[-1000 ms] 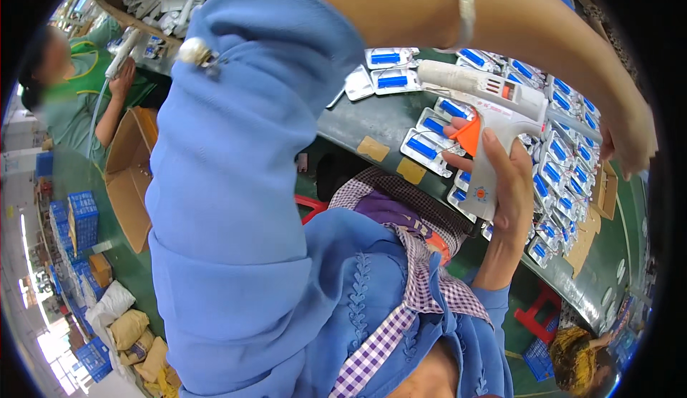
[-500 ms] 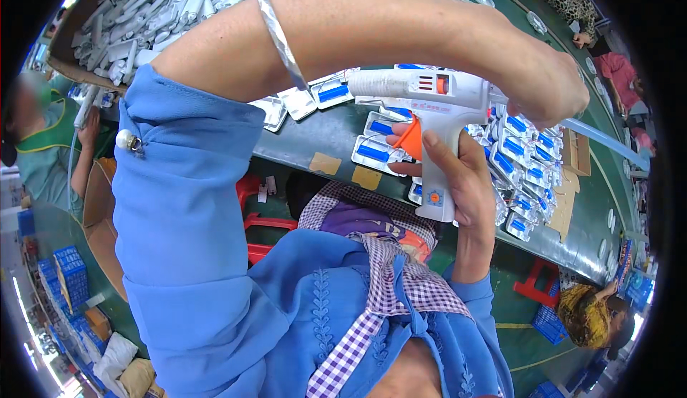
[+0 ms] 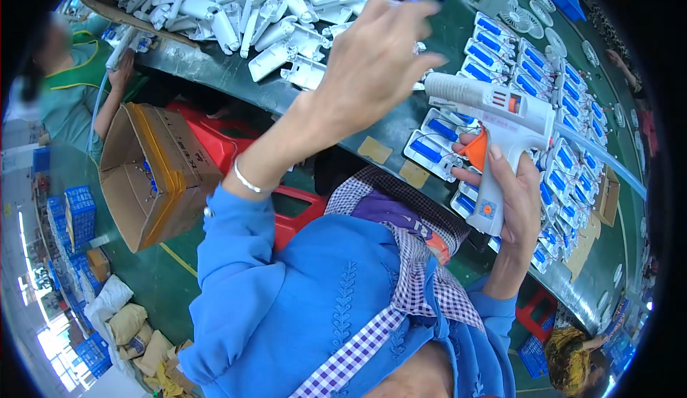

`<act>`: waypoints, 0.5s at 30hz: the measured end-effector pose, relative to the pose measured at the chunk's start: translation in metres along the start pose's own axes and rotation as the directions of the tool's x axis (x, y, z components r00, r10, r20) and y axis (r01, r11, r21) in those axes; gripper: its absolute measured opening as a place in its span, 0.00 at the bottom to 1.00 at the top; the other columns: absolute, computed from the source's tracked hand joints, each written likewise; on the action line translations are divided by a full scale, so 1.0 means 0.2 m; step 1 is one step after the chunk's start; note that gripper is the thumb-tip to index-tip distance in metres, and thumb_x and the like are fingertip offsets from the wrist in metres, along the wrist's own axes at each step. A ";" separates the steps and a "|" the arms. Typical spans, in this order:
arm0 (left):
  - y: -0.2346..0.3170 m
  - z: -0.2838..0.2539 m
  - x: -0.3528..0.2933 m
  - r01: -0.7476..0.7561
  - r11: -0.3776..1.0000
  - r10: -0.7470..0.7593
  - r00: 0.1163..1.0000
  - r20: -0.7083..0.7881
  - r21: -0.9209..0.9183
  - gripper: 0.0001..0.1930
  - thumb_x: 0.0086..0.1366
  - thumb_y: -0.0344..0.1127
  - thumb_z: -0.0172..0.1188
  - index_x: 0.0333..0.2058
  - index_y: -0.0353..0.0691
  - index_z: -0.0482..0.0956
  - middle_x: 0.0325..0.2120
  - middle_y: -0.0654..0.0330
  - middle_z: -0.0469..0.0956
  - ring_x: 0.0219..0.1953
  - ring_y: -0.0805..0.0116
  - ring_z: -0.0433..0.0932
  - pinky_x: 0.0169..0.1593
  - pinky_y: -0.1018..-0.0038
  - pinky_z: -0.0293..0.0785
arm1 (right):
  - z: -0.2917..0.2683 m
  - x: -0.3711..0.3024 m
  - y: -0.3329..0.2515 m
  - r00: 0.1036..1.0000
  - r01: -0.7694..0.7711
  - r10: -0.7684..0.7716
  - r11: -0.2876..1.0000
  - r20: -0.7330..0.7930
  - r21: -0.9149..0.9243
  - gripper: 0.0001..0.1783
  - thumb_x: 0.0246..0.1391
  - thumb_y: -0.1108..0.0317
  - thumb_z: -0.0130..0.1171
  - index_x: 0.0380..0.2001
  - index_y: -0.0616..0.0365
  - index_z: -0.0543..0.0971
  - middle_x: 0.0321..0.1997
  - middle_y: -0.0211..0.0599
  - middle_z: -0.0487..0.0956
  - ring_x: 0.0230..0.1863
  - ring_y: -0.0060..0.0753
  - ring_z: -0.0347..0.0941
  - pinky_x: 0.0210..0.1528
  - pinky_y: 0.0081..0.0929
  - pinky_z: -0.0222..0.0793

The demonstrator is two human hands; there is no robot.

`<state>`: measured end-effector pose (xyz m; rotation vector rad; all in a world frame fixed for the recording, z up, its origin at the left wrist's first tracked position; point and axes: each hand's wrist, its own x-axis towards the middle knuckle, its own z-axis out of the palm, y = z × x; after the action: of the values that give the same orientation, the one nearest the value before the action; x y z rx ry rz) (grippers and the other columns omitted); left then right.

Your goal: Assembling small electronic components using a glue gun on an assembly line.

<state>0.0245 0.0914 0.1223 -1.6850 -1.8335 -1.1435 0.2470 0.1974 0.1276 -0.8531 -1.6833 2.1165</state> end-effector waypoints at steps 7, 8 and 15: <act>-0.06 0.17 -0.36 0.299 0.950 -0.309 0.941 0.140 0.088 0.37 0.49 0.32 0.71 0.55 0.30 0.62 0.40 0.52 0.75 0.43 0.55 0.70 0.46 0.65 0.70 | 0.02 0.10 0.00 0.999 -0.040 0.040 0.998 0.011 -0.056 0.23 0.63 0.65 0.48 0.55 0.73 0.65 0.45 0.52 0.76 0.45 0.41 0.77 0.40 0.30 0.80; -0.06 0.18 -0.36 0.290 0.953 -0.301 0.942 0.150 0.090 0.38 0.47 0.32 0.71 0.55 0.30 0.62 0.40 0.51 0.75 0.42 0.55 0.70 0.45 0.65 0.70 | 0.02 0.11 -0.01 0.999 -0.043 0.045 0.996 0.024 -0.072 0.24 0.64 0.64 0.47 0.56 0.73 0.63 0.46 0.53 0.75 0.46 0.43 0.77 0.41 0.28 0.80; -0.08 0.25 -0.37 0.278 0.947 -0.304 0.937 0.170 0.162 0.40 0.45 0.33 0.72 0.55 0.28 0.62 0.38 0.47 0.75 0.42 0.54 0.70 0.45 0.64 0.70 | 0.04 0.16 0.00 0.997 -0.075 0.077 0.991 0.010 -0.114 0.23 0.64 0.65 0.47 0.55 0.72 0.64 0.45 0.51 0.76 0.44 0.40 0.77 0.38 0.26 0.80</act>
<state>0.0345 0.0841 0.0318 -1.5283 -2.2891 -0.9634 0.2170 0.2088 0.1210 -0.9517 -1.8202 2.0970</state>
